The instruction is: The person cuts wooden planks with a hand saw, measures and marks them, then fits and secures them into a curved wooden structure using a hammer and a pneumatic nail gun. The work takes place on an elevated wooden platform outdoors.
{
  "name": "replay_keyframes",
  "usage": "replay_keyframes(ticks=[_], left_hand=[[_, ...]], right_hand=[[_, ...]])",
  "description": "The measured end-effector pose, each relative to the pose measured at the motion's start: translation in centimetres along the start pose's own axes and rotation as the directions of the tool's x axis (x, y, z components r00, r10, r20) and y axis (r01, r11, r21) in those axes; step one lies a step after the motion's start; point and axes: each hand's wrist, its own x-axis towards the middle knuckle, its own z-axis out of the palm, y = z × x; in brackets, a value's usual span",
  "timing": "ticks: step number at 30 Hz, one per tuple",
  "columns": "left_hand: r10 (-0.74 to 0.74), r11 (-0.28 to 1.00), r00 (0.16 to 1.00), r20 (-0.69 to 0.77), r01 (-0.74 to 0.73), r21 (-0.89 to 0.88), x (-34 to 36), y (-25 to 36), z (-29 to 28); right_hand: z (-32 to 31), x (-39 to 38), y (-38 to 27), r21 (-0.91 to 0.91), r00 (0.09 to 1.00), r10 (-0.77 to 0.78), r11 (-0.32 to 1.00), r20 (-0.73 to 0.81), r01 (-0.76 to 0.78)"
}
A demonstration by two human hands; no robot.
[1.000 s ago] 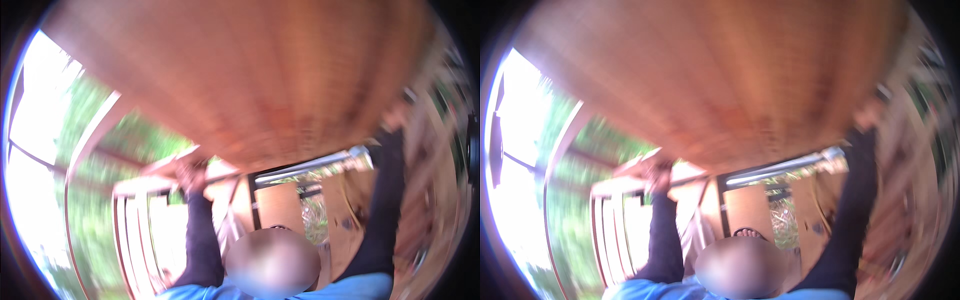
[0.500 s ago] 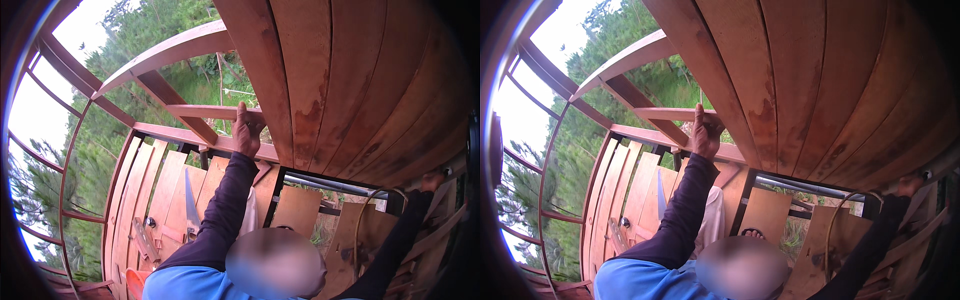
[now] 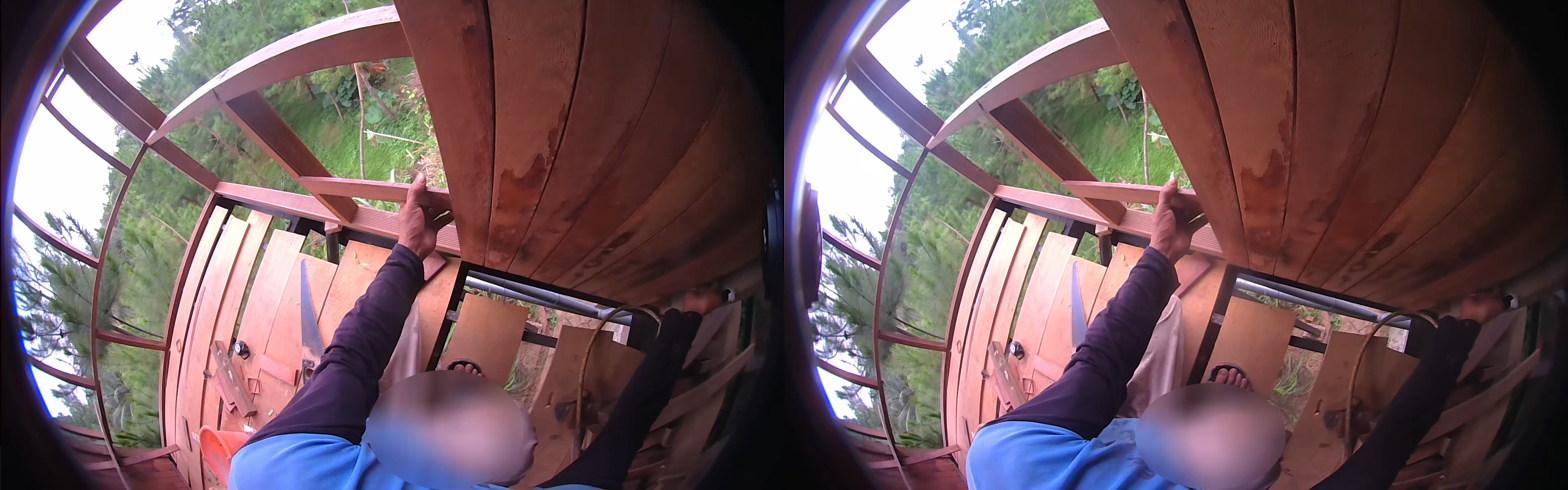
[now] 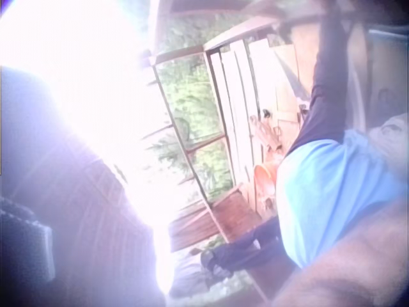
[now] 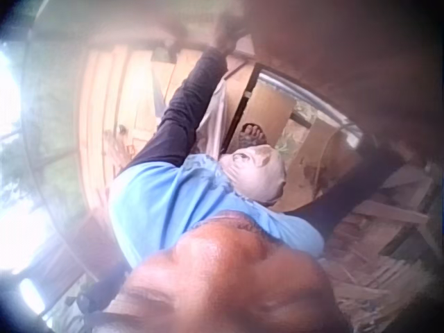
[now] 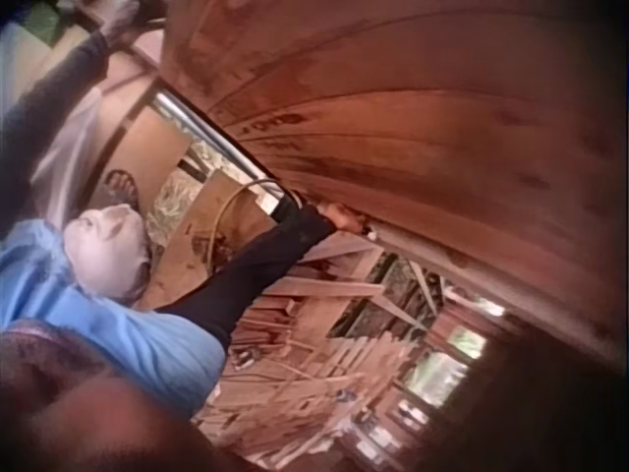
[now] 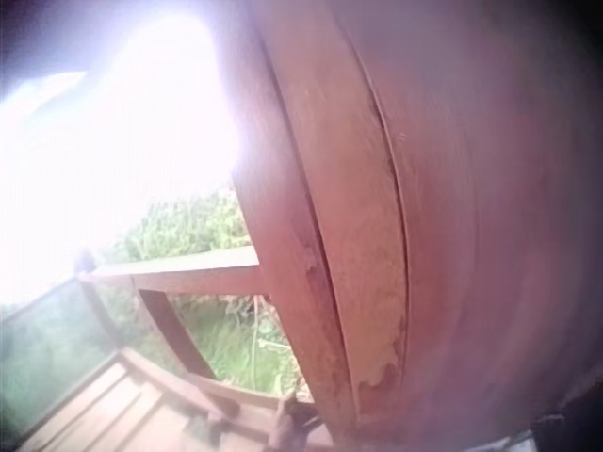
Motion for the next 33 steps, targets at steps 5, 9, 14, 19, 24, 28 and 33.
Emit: replay_keyframes(ticks=[5, 9, 14, 19, 24, 28, 33], left_hand=[[0.004, 0.998, 0.991, 0.131, 0.005, -0.066, 1.3, -2.7, 1.8], [0.023, 1.0, 0.982, 0.186, -0.027, 0.016, -1.3, -1.4, -0.1], [-0.004, 1.0, 0.994, 0.108, 0.003, 0.013, -1.3, -2.0, 1.8], [-0.017, 0.997, 0.987, 0.157, 0.029, -0.073, 0.1, -0.8, 0.7], [-0.065, 0.995, 0.973, 0.22, 0.079, -0.053, 0.3, 0.0, 0.4], [-0.002, 0.995, 0.936, 0.352, 0.038, -0.095, 0.5, -0.3, 0.1], [-0.019, 0.992, 0.94, 0.341, 0.059, -0.107, 1.2, -0.9, -1.2]], right_hand=[[-1.5, -0.5, -2.7, -0.038, 0.991, 0.008, 0.999, 0.135, -0.003], [5.8, -8.9, -0.1, 0.042, 1.0, -0.01, 0.999, 0.01, 0.009], [4.0, -9.1, -4.6, 0.202, 0.99, -0.142, 0.969, -0.016, 0.143], [6.2, -10.7, -3.9, 0.27, 0.99, -0.134, 0.953, -0.033, 0.138], [7.8, -10.3, -4.0, 0.223, 0.962, -0.145, 0.955, -0.231, 0.197], [8.6, -9.8, -5.2, 0.302, 0.98, -0.055, 0.947, -0.192, 0.112], [7.5, -7.6, -4.7, 0.11, 0.962, -0.152, 0.977, -0.228, 0.181]])
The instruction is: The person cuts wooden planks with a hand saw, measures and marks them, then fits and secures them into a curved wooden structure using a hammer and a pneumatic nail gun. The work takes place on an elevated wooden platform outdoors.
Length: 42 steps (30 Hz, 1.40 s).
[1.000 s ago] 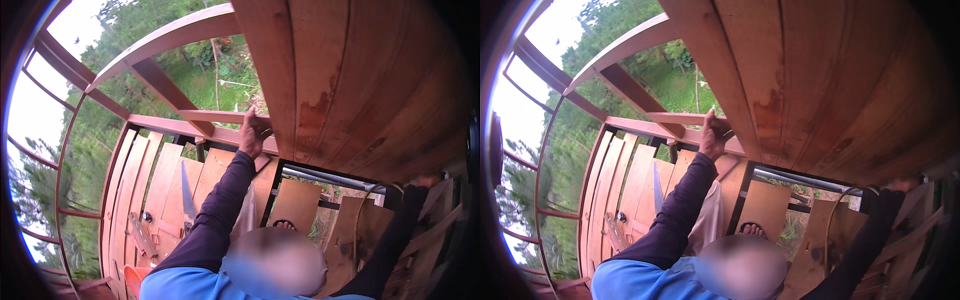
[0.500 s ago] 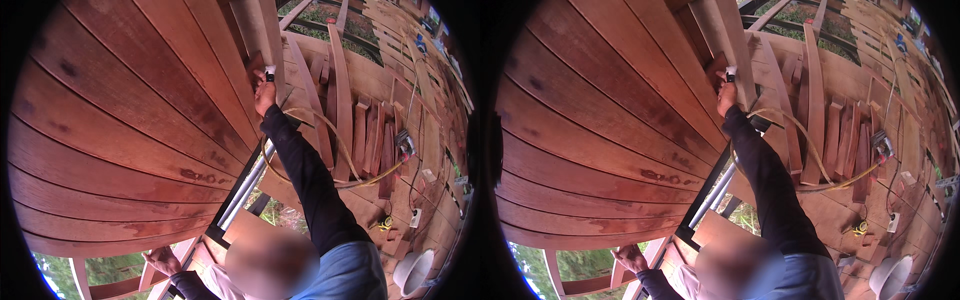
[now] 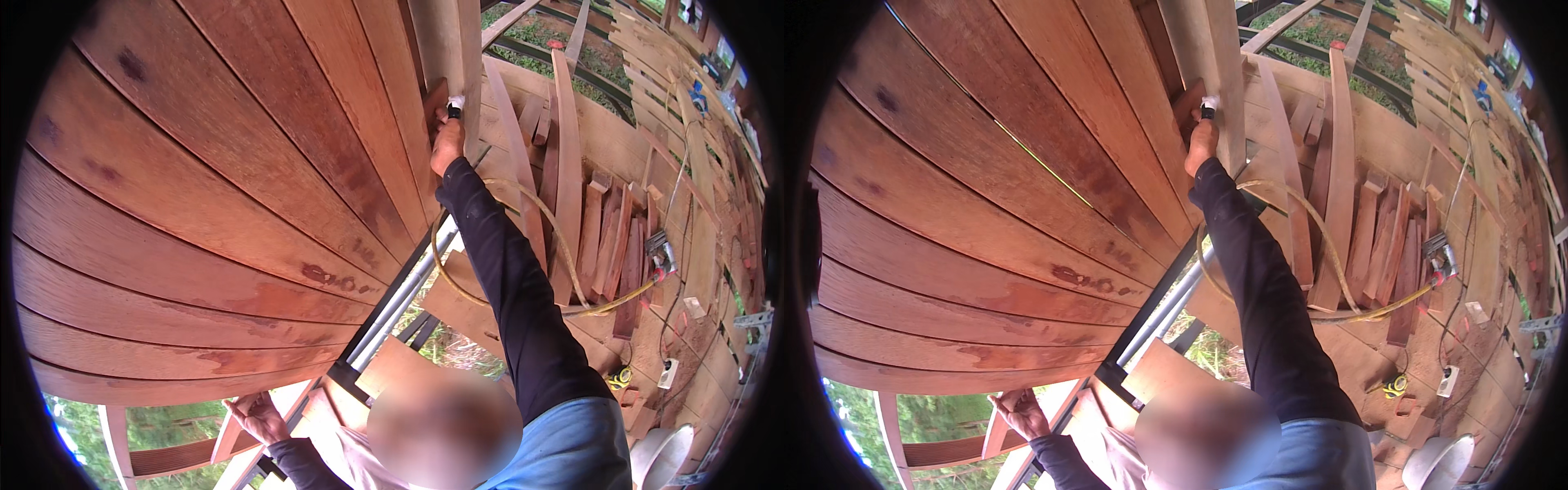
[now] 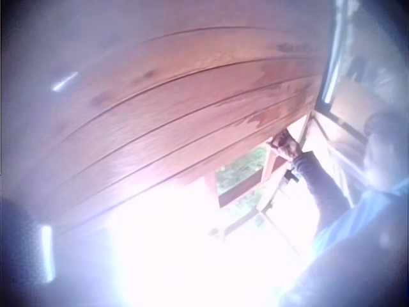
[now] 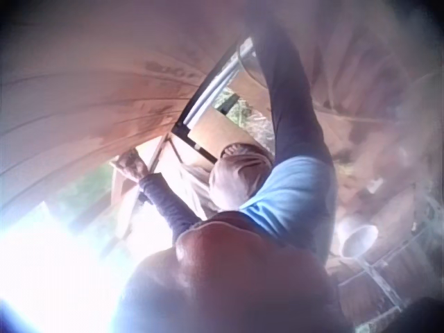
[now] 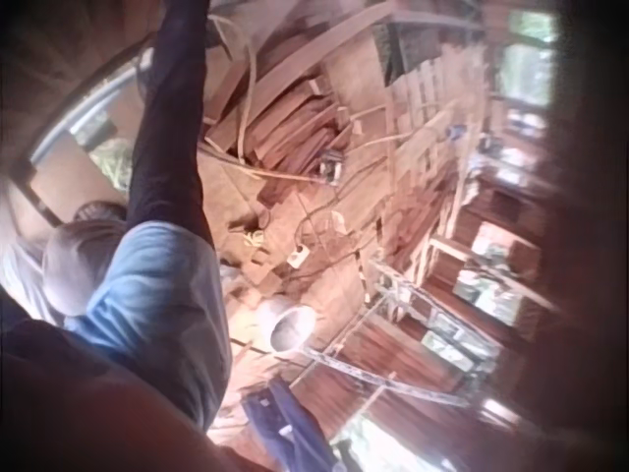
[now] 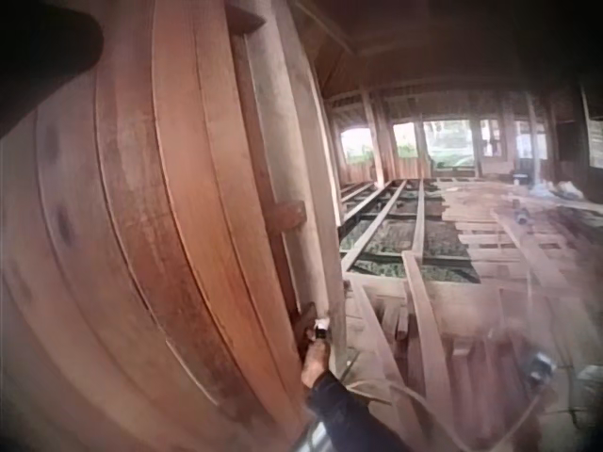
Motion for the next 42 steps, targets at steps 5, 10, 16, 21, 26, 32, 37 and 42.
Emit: replay_keyframes(ticks=[5, 10, 16, 21, 26, 32, 37, 42], left_hand=[[0.126, 0.991, 0.963, -0.238, -0.111, 0.076, -0.1, -0.9, 1.4], [0.174, 0.985, 0.923, -0.343, -0.163, 0.061, -0.3, -1.8, 2.6], [0.188, 0.982, 0.915, -0.356, -0.176, 0.066, 0.9, -1.6, 2.1], [0.275, 0.96, 0.894, -0.354, -0.236, 0.149, 0.2, -0.3, 1.2], [0.323, 0.944, 0.888, -0.326, -0.276, 0.182, 1.2, -1.5, 2.5], [0.303, 0.95, 0.904, -0.301, -0.26, 0.174, 0.5, -1.0, 3.6], [0.288, 0.95, 0.91, -0.299, -0.231, 0.212, -0.6, -3.0, 6.4], [0.412, 0.869, 0.883, -0.223, -0.308, 0.388, -0.9, -1.1, 2.8]], right_hand=[[-0.3, -0.4, 0.5, 0.197, 0.986, 0.129, 0.969, 0.103, -0.148], [0.1, -1.0, 0.1, 0.209, 0.991, 0.126, 0.969, 0.035, -0.131], [-0.2, -1.2, 0.6, 0.049, 0.987, 0.13, 0.99, 0.088, -0.135], [0.6, -2.1, 2.9, -0.146, 0.985, 0.162, 0.975, -0.06, -0.169], [-3.4, 1.9, 5.1, -0.061, 0.998, 0.055, 0.996, -0.029, -0.057], [-2.1, 0.9, 2.8, 0.142, 0.995, 0.094, 0.985, 0.042, -0.099], [-2.5, 2.8, 4.3, 0.079, 0.999, -0.033, 0.996, 0.008, 0.032], [-4.7, 4.4, 5.0, -0.379, 0.923, -0.169, 0.875, 0.344, 0.302]])
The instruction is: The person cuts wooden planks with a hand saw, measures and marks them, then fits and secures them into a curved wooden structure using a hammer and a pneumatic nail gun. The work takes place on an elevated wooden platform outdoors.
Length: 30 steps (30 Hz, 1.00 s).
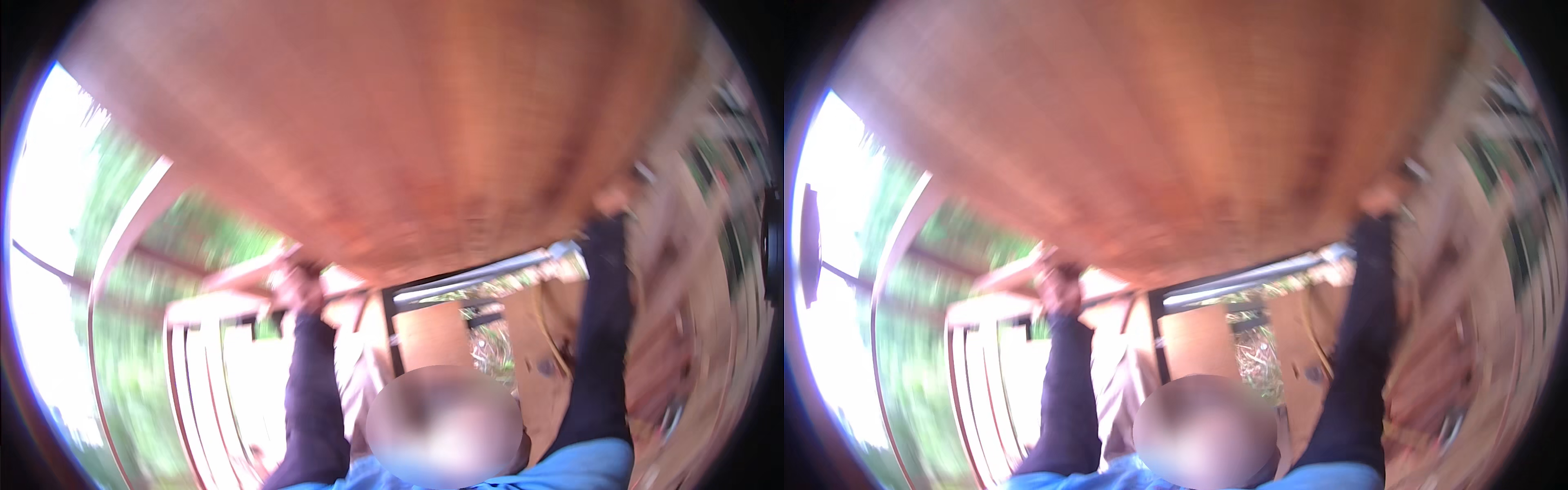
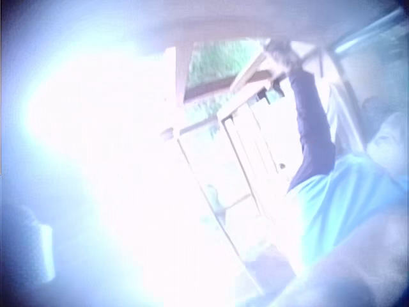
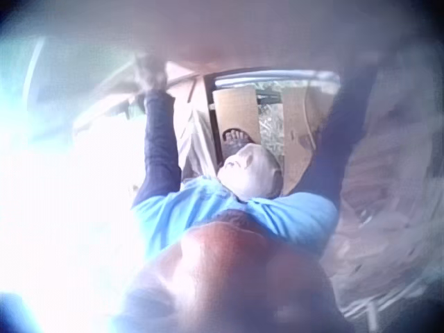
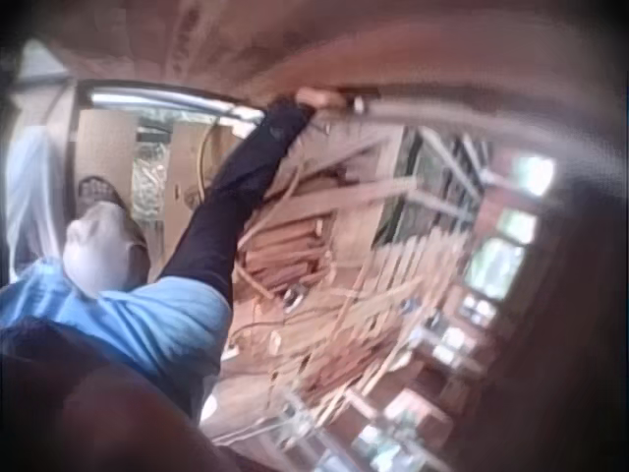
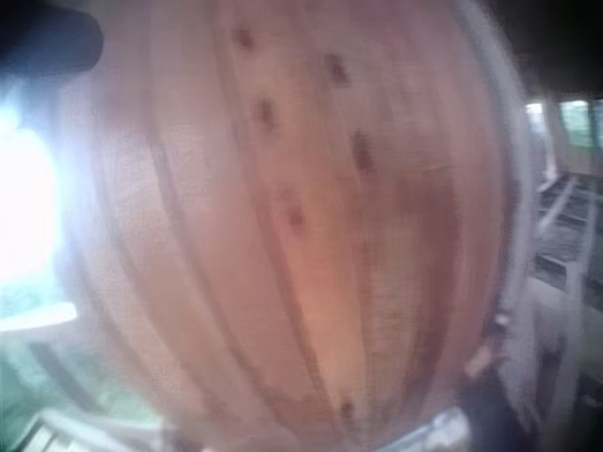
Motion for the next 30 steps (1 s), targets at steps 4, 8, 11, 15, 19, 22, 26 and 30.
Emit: replay_keyframes(ticks=[4, 8, 11, 15, 19, 22, 26, 30], left_hand=[[-0.25, 0.931, 0.963, 0.103, 0.268, -0.246, 1.9, -0.8, 0.6], [-0.258, 0.933, 0.966, 0.017, 0.254, -0.255, -0.3, 1.8, 1.0], [-0.279, 0.935, 0.96, 0.031, 0.279, -0.219, -0.5, 1.1, -0.4], [-0.299, 0.924, 0.953, 0.037, 0.299, -0.236, -0.4, 0.9, 0.8], [-0.314, 0.919, 0.949, 0.02, 0.309, -0.246, 0.0, 0.6, 0.5], [-0.306, 0.928, 0.952, 0.028, 0.304, -0.216, 0.3, 0.5, 0.1], [-0.304, 0.921, 0.953, 0.007, 0.295, -0.255, 0.7, 1.4, 0.4], [-0.313, 0.912, 0.949, -0.039, 0.289, -0.291, 1.2, 0.5, 2.6]], right_hand=[[-3.4, 5.4, 1.2, -0.496, 0.858, -0.433, 0.701, 0.275, 0.512], [-2.8, 5.2, 1.9, -0.599, 0.545, -0.653, 0.17, 0.526, 0.782], [-4.5, 5.4, 5.0, -0.56, 0.403, -0.687, -0.006, 0.604, 0.828], [-6.4, 9.2, 4.5, -0.638, 0.445, -0.629, -0.107, 0.637, 0.763], [-7.4, 11.2, 5.9, -0.714, 0.545, -0.556, -0.131, 0.628, 0.688], [-8.8, 9.4, 8.1, -0.589, 0.444, -0.605, -0.052, 0.661, 0.807], [-7.3, 9.1, 5.5, -0.397, 0.784, -0.524, 0.676, 0.333, 0.621], [-10.4, 10.3, 2.5, 0.321, 0.891, 0.423, 0.832, 0.163, -0.453]])
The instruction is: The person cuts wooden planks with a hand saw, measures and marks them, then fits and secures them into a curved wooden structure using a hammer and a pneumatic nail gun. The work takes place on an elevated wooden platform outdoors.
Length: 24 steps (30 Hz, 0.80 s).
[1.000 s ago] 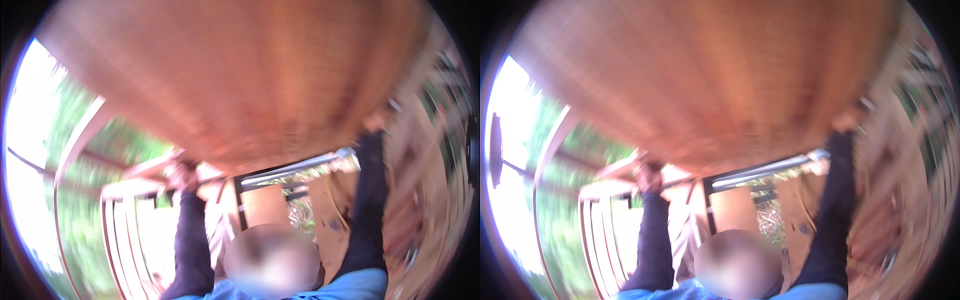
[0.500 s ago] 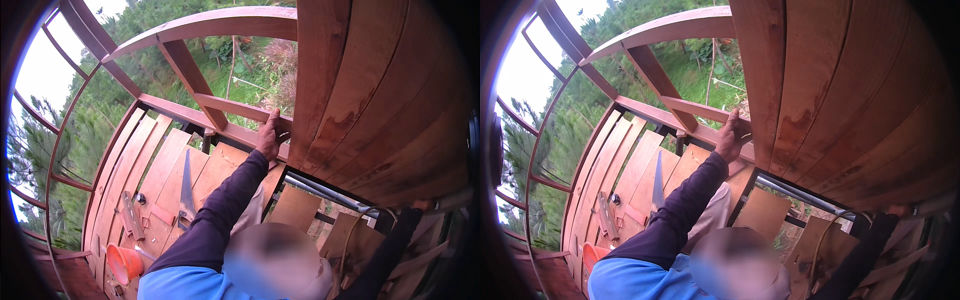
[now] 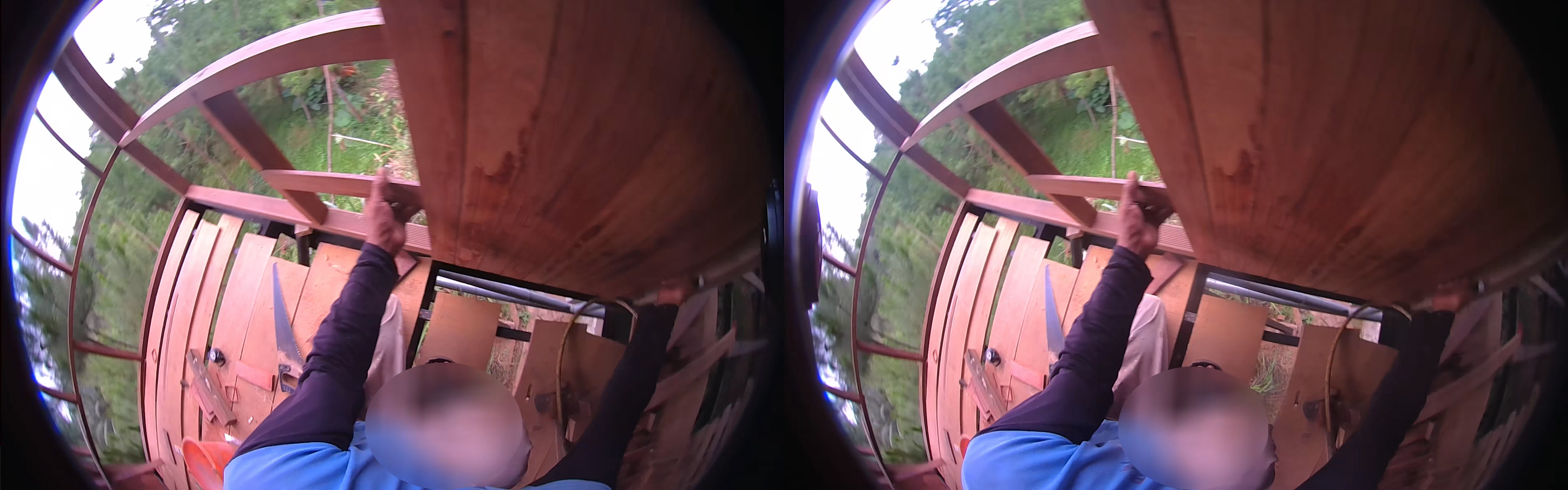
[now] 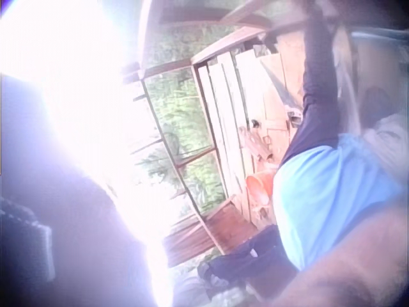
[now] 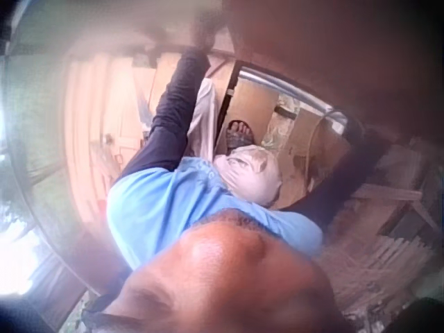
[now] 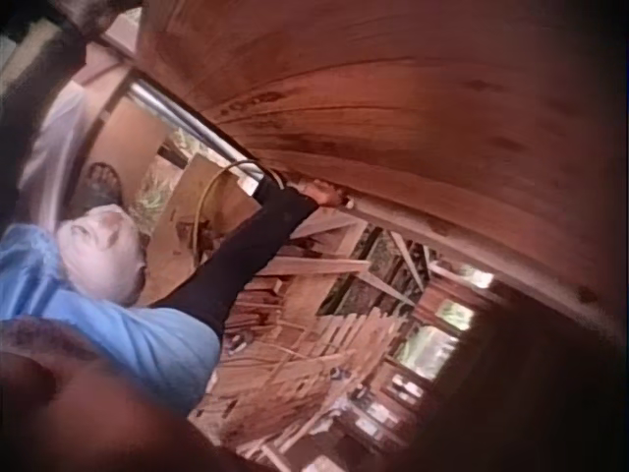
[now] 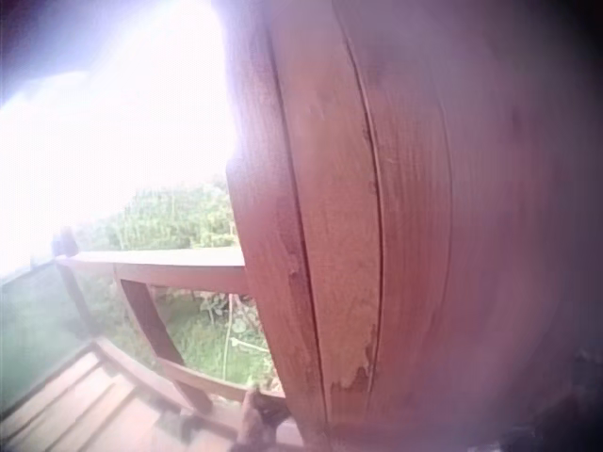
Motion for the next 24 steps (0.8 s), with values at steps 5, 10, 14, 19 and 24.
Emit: replay_keyframes(ticks=[5, 10, 14, 19, 24], left_hand=[[0.207, 0.978, 0.964, -0.166, -0.198, 0.072, 2.9, 8.1, -8.0], [0.306, 0.952, 0.913, -0.27, -0.287, 0.106, 3.9, 10.8, -7.0], [0.502, 0.855, 0.828, -0.248, -0.433, 0.284, 5.3, 18.2, -8.0], [0.626, 0.767, 0.729, -0.276, -0.51, 0.39, 4.7, 31.3, -9.0], [0.785, 0.6, 0.589, -0.193, -0.643, 0.477, 2.2, 40.0, -5.6]], right_hand=[[9.7, -10.1, 6.8, -0.153, 0.996, 0.014, 0.988, -0.091, -0.028], [9.7, -13.5, 4.7, -0.221, 0.98, -0.047, 0.975, -0.192, 0.004], [7.5, -19.9, 6.6, -0.367, 0.979, -0.206, 0.91, 0.012, 0.196], [5.6, -31.5, 12.1, -0.108, 0.987, 0.16, 0.982, 0.011, -0.158], [10.6, -43.1, 18.5, -0.378, 0.807, 0.521, 0.832, 0.278, -0.406]])
